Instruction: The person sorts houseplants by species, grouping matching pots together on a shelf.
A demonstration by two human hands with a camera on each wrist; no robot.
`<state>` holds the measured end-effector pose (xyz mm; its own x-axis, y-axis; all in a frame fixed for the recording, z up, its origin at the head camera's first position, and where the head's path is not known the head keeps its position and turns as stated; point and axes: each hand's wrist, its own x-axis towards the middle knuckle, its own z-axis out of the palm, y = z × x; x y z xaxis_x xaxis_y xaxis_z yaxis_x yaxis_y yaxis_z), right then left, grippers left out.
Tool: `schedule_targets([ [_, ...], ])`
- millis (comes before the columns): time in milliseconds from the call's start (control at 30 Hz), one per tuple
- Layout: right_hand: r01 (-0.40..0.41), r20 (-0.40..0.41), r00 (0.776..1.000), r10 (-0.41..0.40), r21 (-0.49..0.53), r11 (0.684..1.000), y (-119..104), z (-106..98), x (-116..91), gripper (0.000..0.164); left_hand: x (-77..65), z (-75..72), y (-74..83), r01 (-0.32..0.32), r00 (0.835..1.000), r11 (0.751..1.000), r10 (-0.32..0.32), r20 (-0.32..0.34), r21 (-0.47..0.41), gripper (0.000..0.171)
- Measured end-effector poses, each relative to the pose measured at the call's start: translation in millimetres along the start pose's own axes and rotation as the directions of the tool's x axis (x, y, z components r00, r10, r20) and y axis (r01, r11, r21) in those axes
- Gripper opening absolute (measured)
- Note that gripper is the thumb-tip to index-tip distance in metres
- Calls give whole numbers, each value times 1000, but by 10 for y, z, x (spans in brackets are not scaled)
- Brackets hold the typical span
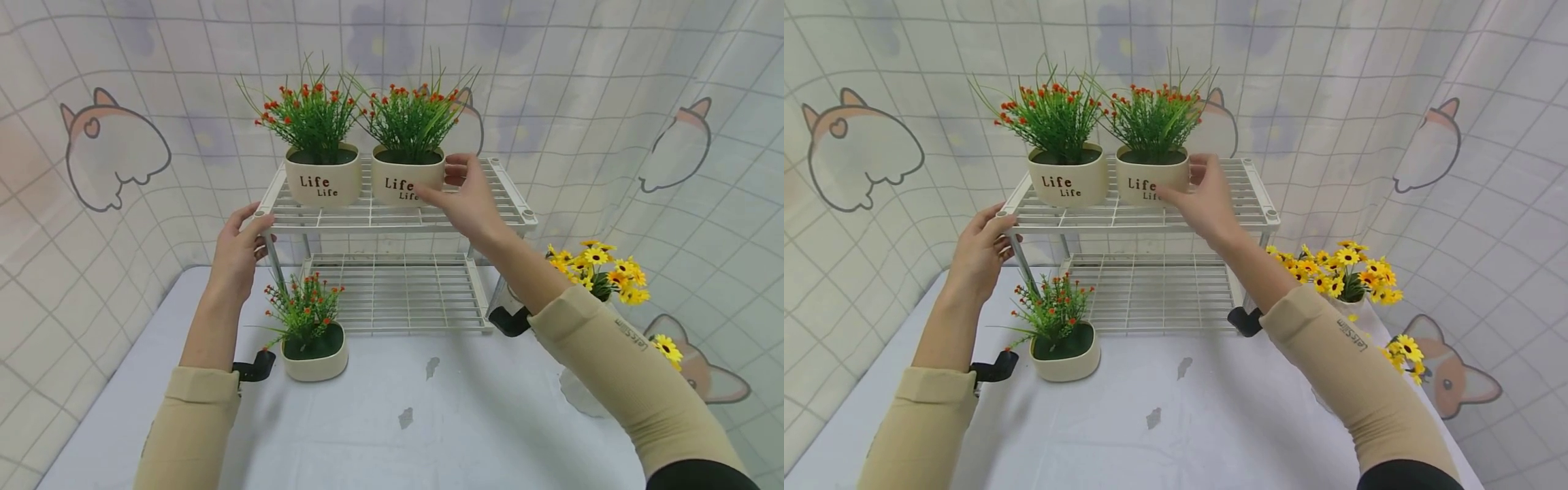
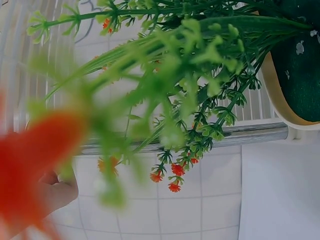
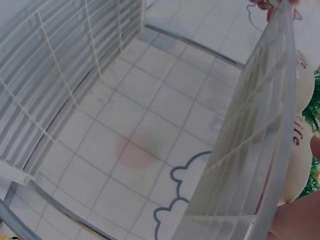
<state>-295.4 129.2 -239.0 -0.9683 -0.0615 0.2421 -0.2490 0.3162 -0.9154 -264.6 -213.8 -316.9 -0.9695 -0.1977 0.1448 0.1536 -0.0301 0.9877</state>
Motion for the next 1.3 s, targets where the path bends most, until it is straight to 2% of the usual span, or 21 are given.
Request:
schedule_targets([
  [233,71,11,997,-71,44,997,-19,-19,-251,74,-13,-6,-2,-3,1000,999,3,4,34,63],
  [333,112,11,994,-113,71,991,-34,-7,-382,71,-13,-8,6,2,1000,1000,-2,9,14,63],
  [600,245,-40,969,-242,198,949,36,63,-737,55,-18,4,12,-4,1000,1000,4,10,1,63],
  [700,272,-6,961,-277,211,939,125,126,-855,48,-18,-3,12,1,1000,1000,-1,4,-1,63],
  [833,231,88,963,-255,221,947,308,286,-989,43,-12,-18,10,7,1000,1000,-7,-3,-17,62],
  [1033,83,227,966,-125,184,979,662,576,-1108,43,-9,-16,-1,15,1000,1000,-15,14,-21,63],
  [1167,-6,311,950,-39,141,990,880,761,-1144,47,-18,-15,0,19,1000,1000,-19,6,-1,63],
  [1300,-64,349,937,23,107,992,1066,927,-1173,52,-13,-1,2,12,1000,1000,-12,-1,-4,63],
])
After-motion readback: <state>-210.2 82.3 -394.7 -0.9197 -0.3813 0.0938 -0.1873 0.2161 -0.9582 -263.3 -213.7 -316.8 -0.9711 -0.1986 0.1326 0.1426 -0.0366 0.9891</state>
